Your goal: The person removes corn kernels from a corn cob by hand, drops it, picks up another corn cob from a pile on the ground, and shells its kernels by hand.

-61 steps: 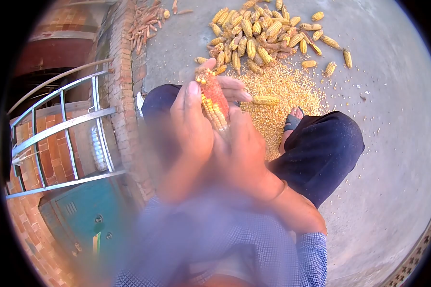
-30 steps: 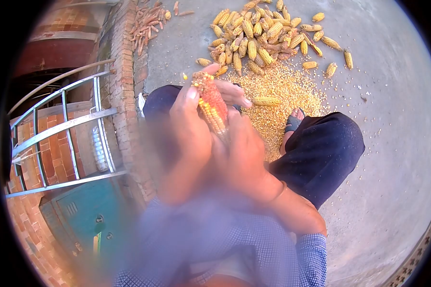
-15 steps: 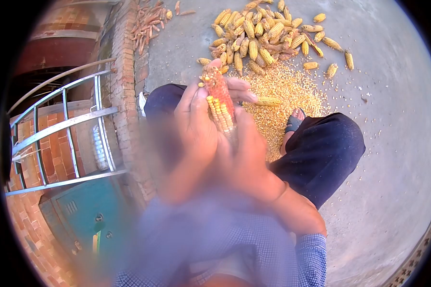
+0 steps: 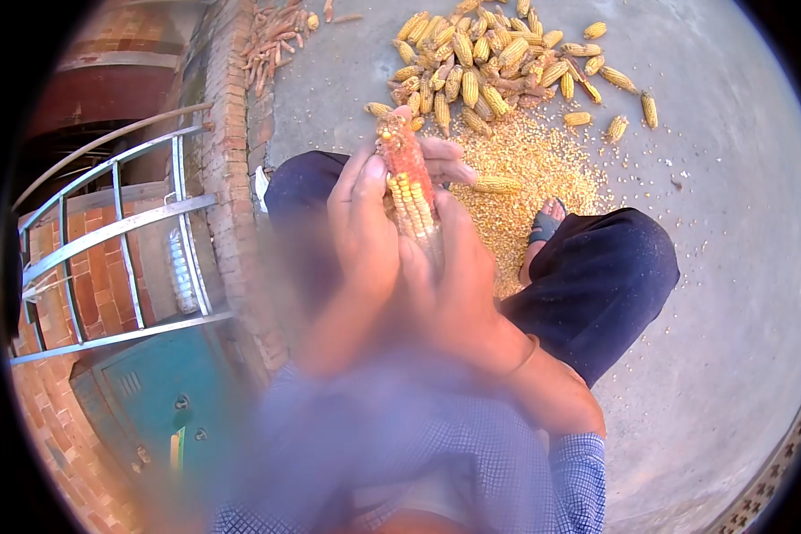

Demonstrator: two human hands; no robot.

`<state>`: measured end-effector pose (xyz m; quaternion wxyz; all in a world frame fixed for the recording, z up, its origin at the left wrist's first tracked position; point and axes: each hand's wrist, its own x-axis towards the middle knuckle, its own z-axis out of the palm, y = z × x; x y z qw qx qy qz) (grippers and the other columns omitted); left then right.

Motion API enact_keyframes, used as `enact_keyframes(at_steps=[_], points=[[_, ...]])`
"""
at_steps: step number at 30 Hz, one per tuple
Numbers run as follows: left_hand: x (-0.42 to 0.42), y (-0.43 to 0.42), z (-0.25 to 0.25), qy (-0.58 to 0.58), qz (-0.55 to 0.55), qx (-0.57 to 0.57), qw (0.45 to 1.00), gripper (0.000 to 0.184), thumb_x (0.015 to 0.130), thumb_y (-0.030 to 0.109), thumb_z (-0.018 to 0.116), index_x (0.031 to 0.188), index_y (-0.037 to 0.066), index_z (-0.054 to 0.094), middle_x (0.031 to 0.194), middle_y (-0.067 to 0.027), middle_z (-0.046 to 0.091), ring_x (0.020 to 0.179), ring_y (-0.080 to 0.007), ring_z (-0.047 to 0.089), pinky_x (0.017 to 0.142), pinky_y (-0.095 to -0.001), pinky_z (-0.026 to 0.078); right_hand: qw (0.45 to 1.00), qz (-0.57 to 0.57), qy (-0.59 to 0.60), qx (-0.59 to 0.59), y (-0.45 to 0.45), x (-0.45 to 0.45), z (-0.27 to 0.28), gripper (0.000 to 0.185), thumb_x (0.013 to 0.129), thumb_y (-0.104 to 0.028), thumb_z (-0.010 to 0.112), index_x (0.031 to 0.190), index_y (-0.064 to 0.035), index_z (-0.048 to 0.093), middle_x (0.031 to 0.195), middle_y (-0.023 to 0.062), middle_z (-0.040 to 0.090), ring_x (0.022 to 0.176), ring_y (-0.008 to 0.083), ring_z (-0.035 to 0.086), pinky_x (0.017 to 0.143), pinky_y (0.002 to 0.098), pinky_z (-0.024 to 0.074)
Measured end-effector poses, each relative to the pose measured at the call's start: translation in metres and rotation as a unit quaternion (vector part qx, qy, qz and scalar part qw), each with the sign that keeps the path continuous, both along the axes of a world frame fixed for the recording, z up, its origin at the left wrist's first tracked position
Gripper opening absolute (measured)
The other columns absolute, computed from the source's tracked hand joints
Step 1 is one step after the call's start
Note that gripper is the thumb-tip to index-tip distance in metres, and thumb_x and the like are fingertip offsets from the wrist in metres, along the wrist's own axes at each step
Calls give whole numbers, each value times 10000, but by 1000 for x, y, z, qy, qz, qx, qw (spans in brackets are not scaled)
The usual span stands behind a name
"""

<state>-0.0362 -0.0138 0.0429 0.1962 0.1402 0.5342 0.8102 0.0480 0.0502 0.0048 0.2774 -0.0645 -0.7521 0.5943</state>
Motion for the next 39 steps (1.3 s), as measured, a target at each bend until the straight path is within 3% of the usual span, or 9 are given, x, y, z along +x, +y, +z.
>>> enact_keyframes(at_steps=[9,25,28,31,33,34,35,37,39], points=[[-7,4,9,-71,34,0,997,362,1027,235,433,1221,-67,480,917,-199,658,762,-256,690,715,-342,570,1000,12,-19,17,0,-1,0,506,858,-86,656,1282,97,450,1072,271,609,897,407,650,772,424,515],[-8,2,9,-85,41,-14,995,378,1013,211,314,1183,-70,502,877,-206,661,732,-267,683,707,-359,567,998,27,-48,-6,0,0,7,503,850,-77,668,1274,81,450,1067,288,608,935,455,634,787,438,514],[-8,3,8,-95,35,2,995,411,1014,217,311,1247,-75,483,939,-221,664,784,-273,687,745,-366,569,998,23,-47,-33,-2,1,4,480,878,-88,641,1281,85,445,1080,276,613,948,414,652,807,433,511],[-5,6,8,-102,49,9,994,452,1000,195,305,1337,-71,446,1058,-236,640,917,-296,669,818,-384,556,997,13,20,-67,-1,-4,1,439,929,-127,592,1285,80,441,1006,194,633,843,273,660,728,365,509],[-5,4,6,-102,74,-17,992,476,976,154,290,1383,-53,423,1191,-233,593,1038,-342,632,879,-421,531,971,79,-66,-214,9,-2,12,417,955,-154,559,1285,72,439,941,126,617,774,175,619,670,300,477],[-7,-2,-1,-95,62,-44,993,475,990,165,316,1399,-58,409,1203,-215,601,1056,-289,626,901,-388,523,945,112,-108,-288,12,-2,16,408,969,-167,543,1285,67,437,909,92,609,739,125,598,641,268,461],[-11,-11,-11,-86,51,-72,992,477,1004,176,342,1415,-62,396,1214,-197,610,1074,-236,620,924,-354,515,933,139,-102,-316,11,-3,12,409,1025,-273,462,1295,32,424,938,81,599,652,80,565,567,218,457],[-11,-15,-14,-111,43,-86,989,466,1024,174,399,1428,-61,398,1269,-121,595,1092,-146,597,956,-296,482,913,149,-112,-362,14,-5,18,399,1028,-275,453,1292,24,429,933,85,599,627,95,572,537,219,459],[-8,-20,-8,-122,0,-63,991,454,1034,189,405,1415,-58,423,1237,-105,608,1063,-127,594,933,-279,480,888,167,-127,-408,15,-5,17,413,1033,-295,441,1302,18,428,930,93,599,599,114,579,500,220,457]])
